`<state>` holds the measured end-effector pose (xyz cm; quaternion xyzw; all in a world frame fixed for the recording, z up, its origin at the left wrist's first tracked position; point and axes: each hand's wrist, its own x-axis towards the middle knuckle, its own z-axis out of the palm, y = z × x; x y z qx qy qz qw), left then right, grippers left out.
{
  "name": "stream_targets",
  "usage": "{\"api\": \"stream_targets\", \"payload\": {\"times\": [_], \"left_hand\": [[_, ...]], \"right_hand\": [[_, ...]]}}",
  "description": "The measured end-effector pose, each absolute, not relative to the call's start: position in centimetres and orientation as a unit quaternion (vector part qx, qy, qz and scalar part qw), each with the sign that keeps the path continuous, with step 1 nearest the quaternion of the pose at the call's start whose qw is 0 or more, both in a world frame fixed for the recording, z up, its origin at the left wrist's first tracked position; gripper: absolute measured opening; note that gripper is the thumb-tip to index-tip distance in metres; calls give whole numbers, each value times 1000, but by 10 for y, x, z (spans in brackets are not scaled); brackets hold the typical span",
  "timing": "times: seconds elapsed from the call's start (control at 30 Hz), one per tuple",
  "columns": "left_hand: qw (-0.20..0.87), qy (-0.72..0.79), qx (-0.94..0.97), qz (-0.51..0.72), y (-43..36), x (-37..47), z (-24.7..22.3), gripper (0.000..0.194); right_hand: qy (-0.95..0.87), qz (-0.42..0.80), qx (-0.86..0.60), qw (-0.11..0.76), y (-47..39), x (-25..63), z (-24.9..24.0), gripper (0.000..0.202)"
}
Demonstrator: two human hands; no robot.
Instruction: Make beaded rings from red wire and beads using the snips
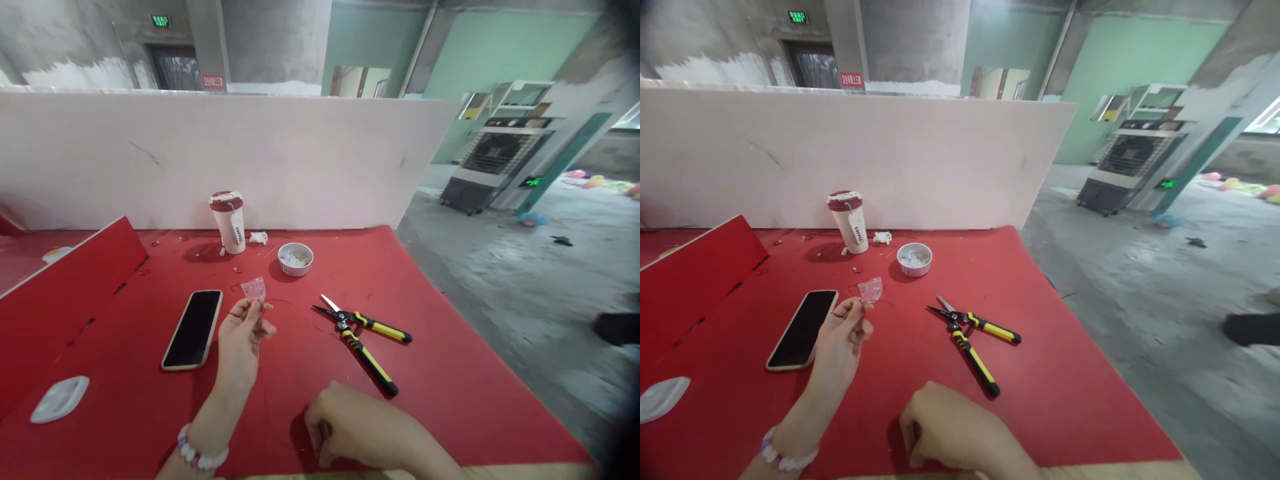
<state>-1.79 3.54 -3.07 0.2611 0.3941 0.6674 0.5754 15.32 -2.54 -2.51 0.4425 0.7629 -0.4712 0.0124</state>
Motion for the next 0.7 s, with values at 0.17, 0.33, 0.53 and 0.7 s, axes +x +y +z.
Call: {"api": "stream_targets", "payload": {"times": [0.17,0.33,0.53,0.7], "left_hand": [[527,420,352,650,27,-9,-32,20],[445,528,431,581,12,-1,-30,17],[359,559,496,559,9,-2,-31,11],[425,514,471,577,16,-2,-30,13]], "right_hand": [[678,-515,481,-208,-20,142,-5,19],[537,-569,465,-415,-6,111,-11,26],[456,-598,466,-466,2,102,-18,22],[437,-622,428,-488,4,107,-18,23]]}}
